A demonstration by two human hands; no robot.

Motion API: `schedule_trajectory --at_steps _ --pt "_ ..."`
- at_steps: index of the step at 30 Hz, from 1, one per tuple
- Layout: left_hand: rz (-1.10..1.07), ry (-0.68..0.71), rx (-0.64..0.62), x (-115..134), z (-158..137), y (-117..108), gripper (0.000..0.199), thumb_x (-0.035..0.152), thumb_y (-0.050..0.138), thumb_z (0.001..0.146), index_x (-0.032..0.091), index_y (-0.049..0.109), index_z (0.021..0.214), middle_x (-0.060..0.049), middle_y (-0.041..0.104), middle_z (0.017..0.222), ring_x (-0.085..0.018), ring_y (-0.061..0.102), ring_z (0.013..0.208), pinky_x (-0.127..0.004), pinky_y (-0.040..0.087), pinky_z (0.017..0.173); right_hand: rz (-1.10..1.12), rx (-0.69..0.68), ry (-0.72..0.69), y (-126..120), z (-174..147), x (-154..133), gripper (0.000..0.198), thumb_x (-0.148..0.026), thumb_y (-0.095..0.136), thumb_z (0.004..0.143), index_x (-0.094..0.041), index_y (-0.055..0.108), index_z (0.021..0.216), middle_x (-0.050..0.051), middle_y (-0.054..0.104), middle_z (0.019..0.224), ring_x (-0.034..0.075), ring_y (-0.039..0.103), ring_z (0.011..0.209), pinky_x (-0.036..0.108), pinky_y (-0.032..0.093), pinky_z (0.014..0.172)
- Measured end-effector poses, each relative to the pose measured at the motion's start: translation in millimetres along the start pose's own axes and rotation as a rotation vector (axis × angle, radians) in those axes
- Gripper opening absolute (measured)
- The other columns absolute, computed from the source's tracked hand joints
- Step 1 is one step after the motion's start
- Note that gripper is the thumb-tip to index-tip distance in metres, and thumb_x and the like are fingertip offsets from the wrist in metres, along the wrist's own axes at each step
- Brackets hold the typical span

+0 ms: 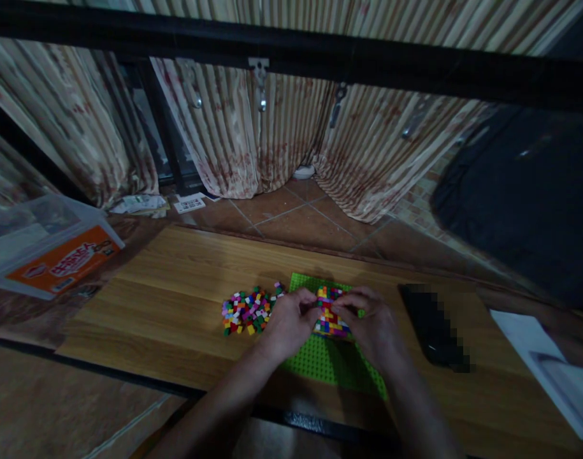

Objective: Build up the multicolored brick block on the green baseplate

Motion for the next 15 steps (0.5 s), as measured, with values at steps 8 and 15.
schedule_trajectory --at_steps 8,15 --pt "0.198 0.024 -0.028 5.4 6.0 -1.9 0.007 0.019 0.058 0.077 0.016 0.064 0.078 0.0 0.065 0.07 -0.014 0.06 0.067 -0.024 0.045 0.063 -0.004 -0.135 -0.031 2.4 6.1 -2.6 0.009 -0.022 0.065 0.075 -0.023 0.073 0.075 0.001 0.062 0.079 0.017 0.061 0.078 0.031 0.047 0.072" --pt "0.541 0.003 0.057 37.2 -18.0 -13.5 0.021 0.02 0.053 0.084 0.014 0.066 0.099 -0.011 0.072 0.091 -0.019 0.066 0.084 -0.03 0.047 0.079 0.095 -0.057 -0.03 -30.8 -7.3 -20.7 0.015 -0.019 0.057 0.08 -0.021 0.072 0.086 0.005 0.07 0.091 0.02 0.066 0.084 0.035 0.051 0.079"
Point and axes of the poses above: each hand's wrist, its own z-axis towards the middle knuckle, its own y-axis out of the palm, x = y × z, the point moved 7 cm from there along z, towards the middle knuckle
